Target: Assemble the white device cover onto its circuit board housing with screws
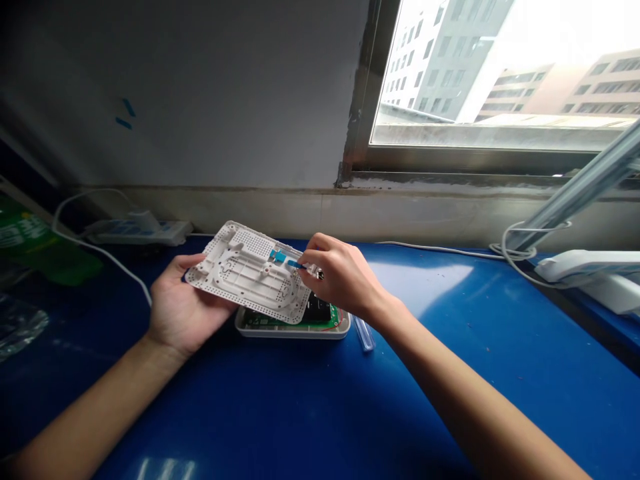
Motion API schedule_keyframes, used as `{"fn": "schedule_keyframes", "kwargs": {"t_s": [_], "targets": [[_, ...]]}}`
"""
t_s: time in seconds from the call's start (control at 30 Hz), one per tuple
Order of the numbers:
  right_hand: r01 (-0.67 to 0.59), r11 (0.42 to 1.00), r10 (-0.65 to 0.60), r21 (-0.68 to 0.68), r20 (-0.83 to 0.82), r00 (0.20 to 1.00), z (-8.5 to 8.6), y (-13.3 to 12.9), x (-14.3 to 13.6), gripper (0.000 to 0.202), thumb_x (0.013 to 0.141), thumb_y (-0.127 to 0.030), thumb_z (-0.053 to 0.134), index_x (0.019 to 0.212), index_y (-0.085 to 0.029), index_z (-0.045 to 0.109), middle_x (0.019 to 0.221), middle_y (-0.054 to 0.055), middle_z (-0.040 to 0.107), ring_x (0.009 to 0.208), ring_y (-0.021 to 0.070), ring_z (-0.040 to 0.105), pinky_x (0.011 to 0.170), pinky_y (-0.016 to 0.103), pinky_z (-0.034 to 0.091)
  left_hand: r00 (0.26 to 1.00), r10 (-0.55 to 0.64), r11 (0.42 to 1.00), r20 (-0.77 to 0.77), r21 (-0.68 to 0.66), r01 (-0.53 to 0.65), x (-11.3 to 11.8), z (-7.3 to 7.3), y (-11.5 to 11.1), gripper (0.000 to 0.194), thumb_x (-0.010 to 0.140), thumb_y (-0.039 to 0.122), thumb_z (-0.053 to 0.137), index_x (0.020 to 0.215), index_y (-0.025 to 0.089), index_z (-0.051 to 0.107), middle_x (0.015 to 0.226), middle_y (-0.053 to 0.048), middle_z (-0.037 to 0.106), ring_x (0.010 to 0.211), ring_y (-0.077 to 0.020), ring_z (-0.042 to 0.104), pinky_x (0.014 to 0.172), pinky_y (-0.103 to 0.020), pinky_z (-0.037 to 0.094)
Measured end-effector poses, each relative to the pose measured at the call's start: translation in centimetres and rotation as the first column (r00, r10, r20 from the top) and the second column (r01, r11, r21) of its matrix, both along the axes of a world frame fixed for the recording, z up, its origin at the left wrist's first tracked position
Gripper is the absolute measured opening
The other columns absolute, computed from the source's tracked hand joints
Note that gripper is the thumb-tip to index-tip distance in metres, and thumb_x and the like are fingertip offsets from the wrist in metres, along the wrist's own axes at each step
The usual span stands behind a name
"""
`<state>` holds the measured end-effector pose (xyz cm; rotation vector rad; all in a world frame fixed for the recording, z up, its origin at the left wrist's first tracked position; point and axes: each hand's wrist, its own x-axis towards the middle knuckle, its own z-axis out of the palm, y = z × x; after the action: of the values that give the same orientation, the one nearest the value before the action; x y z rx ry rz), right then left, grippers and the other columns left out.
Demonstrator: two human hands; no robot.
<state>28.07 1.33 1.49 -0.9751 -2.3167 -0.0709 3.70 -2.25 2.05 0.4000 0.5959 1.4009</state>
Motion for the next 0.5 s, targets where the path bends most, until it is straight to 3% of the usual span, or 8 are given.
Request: {"fn": "schedule_keyframes", "kwargs": {"t_s": [0.2, 0.37, 0.5], "targets": [[-0.018, 0.997, 0.023, 0.077, -0.062, 0.998, -0.44, 0.16, -0.36, 0.011, 0.096, -0.020, 0.067, 0.094, -0.018, 0.077, 0.094, 0.007, 0.064, 0.077, 0.0172, 0.058, 0.067, 0.030, 0.046, 1.000, -0.018, 0.999, 0.011, 0.029, 0.018, -0.15, -0.10, -0.03, 0.053, 0.086, 0.028, 0.054, 0.136, 0.016, 0.065, 0.117, -0.012, 0.077, 0.112, -0.0369, 0.072, 0.098, -0.054, 0.058], [-0.040, 0.999, 0.044, 0.033, -0.130, 0.991, -0.61, 0.08, -0.49, 0.009, 0.097, -0.020, 0.068, 0.095, -0.017, 0.076, 0.093, 0.007, 0.062, 0.075, 0.0166, 0.056, 0.066, 0.030, 0.046, 0.999, -0.032, 0.999, 0.021, 0.034, 0.031, -0.28, -0.26, -0.02, 0.052, 0.086, 0.029, 0.053, 0.136, 0.016, 0.066, 0.115, -0.011, 0.078, 0.112, -0.0364, 0.072, 0.097, -0.052, 0.059], [-0.031, 0.999, 0.032, 0.011, -0.193, 0.981, -0.60, 0.09, -0.76, 0.009, 0.093, -0.021, 0.073, 0.084, -0.017, 0.074, 0.086, 0.004, 0.061, 0.071, 0.0153, 0.055, 0.065, 0.029, 0.045, 0.999, -0.044, 0.999, 0.009, 0.023, 0.044, -0.26, -0.22, -0.03, 0.053, 0.085, 0.030, 0.054, 0.134, 0.016, 0.067, 0.113, -0.012, 0.078, 0.112, -0.0372, 0.072, 0.096, -0.053, 0.059]]}}
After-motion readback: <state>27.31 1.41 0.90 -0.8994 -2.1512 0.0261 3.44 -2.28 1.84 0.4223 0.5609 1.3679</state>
